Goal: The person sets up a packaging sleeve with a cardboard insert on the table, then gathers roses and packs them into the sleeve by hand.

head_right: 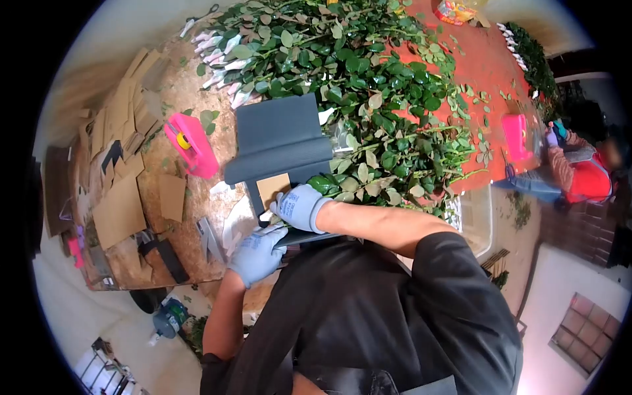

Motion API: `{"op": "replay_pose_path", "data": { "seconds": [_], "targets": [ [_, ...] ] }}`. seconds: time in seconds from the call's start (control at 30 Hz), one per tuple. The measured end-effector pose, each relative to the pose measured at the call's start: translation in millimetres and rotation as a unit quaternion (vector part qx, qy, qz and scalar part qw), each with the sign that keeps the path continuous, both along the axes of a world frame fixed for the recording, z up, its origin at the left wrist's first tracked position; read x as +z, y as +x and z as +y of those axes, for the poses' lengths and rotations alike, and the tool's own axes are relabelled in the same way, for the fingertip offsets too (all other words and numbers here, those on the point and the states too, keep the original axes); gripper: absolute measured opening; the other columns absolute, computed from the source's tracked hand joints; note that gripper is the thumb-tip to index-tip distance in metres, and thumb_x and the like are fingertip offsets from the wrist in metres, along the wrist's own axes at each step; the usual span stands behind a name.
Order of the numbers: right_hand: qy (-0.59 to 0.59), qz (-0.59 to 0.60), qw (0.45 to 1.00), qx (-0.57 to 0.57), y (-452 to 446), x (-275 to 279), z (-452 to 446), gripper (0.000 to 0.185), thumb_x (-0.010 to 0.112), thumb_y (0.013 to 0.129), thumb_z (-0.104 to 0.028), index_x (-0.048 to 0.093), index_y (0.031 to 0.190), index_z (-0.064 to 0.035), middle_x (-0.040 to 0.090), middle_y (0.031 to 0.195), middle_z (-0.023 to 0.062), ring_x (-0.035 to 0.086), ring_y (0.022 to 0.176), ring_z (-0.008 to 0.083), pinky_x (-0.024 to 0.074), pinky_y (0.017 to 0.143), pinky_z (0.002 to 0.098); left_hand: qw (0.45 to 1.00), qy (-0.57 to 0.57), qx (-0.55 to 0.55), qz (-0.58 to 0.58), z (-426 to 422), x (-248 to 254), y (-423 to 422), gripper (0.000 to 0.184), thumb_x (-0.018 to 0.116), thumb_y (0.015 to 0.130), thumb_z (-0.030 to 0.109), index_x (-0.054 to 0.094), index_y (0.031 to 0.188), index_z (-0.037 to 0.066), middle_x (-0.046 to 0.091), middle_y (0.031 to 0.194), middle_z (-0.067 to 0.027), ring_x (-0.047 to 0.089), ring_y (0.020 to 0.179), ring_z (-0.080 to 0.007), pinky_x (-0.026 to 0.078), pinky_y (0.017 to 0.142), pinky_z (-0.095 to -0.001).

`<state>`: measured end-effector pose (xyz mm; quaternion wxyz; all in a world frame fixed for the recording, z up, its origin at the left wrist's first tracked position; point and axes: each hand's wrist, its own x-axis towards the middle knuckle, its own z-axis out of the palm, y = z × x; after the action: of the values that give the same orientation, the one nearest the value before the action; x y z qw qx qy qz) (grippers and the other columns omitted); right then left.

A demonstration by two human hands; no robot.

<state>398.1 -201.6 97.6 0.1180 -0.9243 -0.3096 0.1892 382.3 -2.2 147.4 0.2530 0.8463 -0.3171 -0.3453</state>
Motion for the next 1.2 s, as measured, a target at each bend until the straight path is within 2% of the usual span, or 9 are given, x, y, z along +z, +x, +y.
{"op": "replay_pose_path", "data": {
  "seconds": [0.13,0.2,0.27,0.37,0.53,0.93,1.13,1.17,1.2],
  "targets": [
    [-0.001,0.045,0.999,0.03,2.5,4.3,-1.9,0.025,0.053,0.095,-0.016,0.062,0.116,-0.0064,0.069,0.105,0.0165,0.073,0.088,0.0313,0.0562,0.066,0.0453,0.999,-0.029,-0.036,0.011,13.4,17.7,21.8,0.043,0.064,0.094,0.027,0.066,0.128,0.0,0.067,0.128,-0.0216,0.063,0.12,-0.0362,0.047,0.107,-0.0421],
    [0.019,0.068,0.997,0.002,2.6,3.1,-0.1,0.025,0.053,0.095,-0.016,0.061,0.116,-0.0062,0.069,0.104,0.0165,0.073,0.088,0.0322,0.0561,0.067,0.046,0.971,-0.102,0.121,0.181,25.1,14.8,37.2,0.042,0.068,0.093,0.027,0.067,0.125,-0.001,0.069,0.124,-0.0212,0.067,0.115,-0.0365,0.051,0.101,-0.0387],
    [0.006,0.073,0.997,0.003,2.1,4.5,0.1,0.025,0.053,0.095,-0.016,0.061,0.116,-0.0061,0.069,0.105,0.0167,0.073,0.089,0.0326,0.0563,0.068,0.0461,0.99,-0.001,0.133,0.036,26.2,9.5,49.3,0.041,0.069,0.092,0.025,0.069,0.127,0.003,0.07,0.125,-0.0206,0.071,0.11,-0.0314,0.053,0.098,-0.0382],
    [0.028,0.061,0.998,-0.011,3.3,5.5,-2.8,0.027,0.056,0.093,-0.016,0.061,0.118,-0.0062,0.067,0.108,0.0172,0.072,0.093,0.0325,0.0566,0.072,0.0447,0.993,-0.011,0.088,-0.081,26.7,-16.8,53.0,0.037,0.071,0.09,0.027,0.072,0.119,0.003,0.073,0.112,-0.0161,0.069,0.105,-0.0308,0.054,0.094,-0.0396],
    [0.048,0.069,0.996,-0.039,1.3,4.5,-7.2,0.033,0.058,0.091,-0.012,0.059,0.123,-0.006,0.067,0.111,0.0178,0.072,0.096,0.0334,0.0573,0.074,0.0449,0.959,0.052,-0.099,-0.259,18.7,-49.0,54.0,0.016,0.069,0.084,0.027,0.067,0.082,0.012,0.062,0.082,-0.0073,0.062,0.088,-0.0258,0.048,0.078,-0.042],
    [0.031,0.071,0.996,-0.049,2.2,1.5,-4.0,0.033,0.056,0.092,-0.01,0.058,0.125,-0.0064,0.069,0.11,0.0189,0.072,0.094,0.0347,0.0581,0.074,0.0453,0.936,0.082,-0.231,-0.252,16.1,-28.7,72.8,0.014,0.066,0.075,0.027,0.067,0.081,0.015,0.066,0.083,-0.0053,0.063,0.085,-0.0242,0.047,0.079,-0.0404],
    [0.04,0.067,0.995,-0.056,0.5,-5.1,-1.3,0.029,0.053,0.094,-0.012,0.058,0.122,-0.0067,0.07,0.107,0.0185,0.073,0.093,0.0349,0.0576,0.073,0.0459,0.963,0.074,-0.118,-0.229,70.6,-19.5,90.3,0.024,0.062,0.075,0.029,0.07,0.085,0.008,0.069,0.082,-0.0104,0.064,0.08,-0.029,0.048,0.076,-0.0421],
    [0.042,0.068,0.995,-0.054,1.7,-4.3,-1.2,0.027,0.052,0.095,-0.014,0.058,0.121,-0.0069,0.07,0.107,0.0185,0.073,0.093,0.0352,0.0574,0.073,0.0461,0.937,0.281,-0.137,-0.153,75.9,-11.9,96.8,0.031,0.063,0.077,0.03,0.072,0.092,0.005,0.071,0.086,-0.0141,0.067,0.08,-0.0316,0.051,0.076,-0.045],
    [0.043,0.068,0.995,-0.052,1.9,-4.2,-0.1,0.027,0.052,0.095,-0.014,0.058,0.121,-0.0069,0.07,0.107,0.0185,0.073,0.093,0.0352,0.0574,0.073,0.0461,0.937,0.282,-0.135,-0.153,81.9,-5.9,96.4,0.031,0.063,0.077,0.03,0.072,0.092,0.005,0.071,0.086,-0.0141,0.067,0.08,-0.0316,0.051,0.076,-0.045]
  ]
}}
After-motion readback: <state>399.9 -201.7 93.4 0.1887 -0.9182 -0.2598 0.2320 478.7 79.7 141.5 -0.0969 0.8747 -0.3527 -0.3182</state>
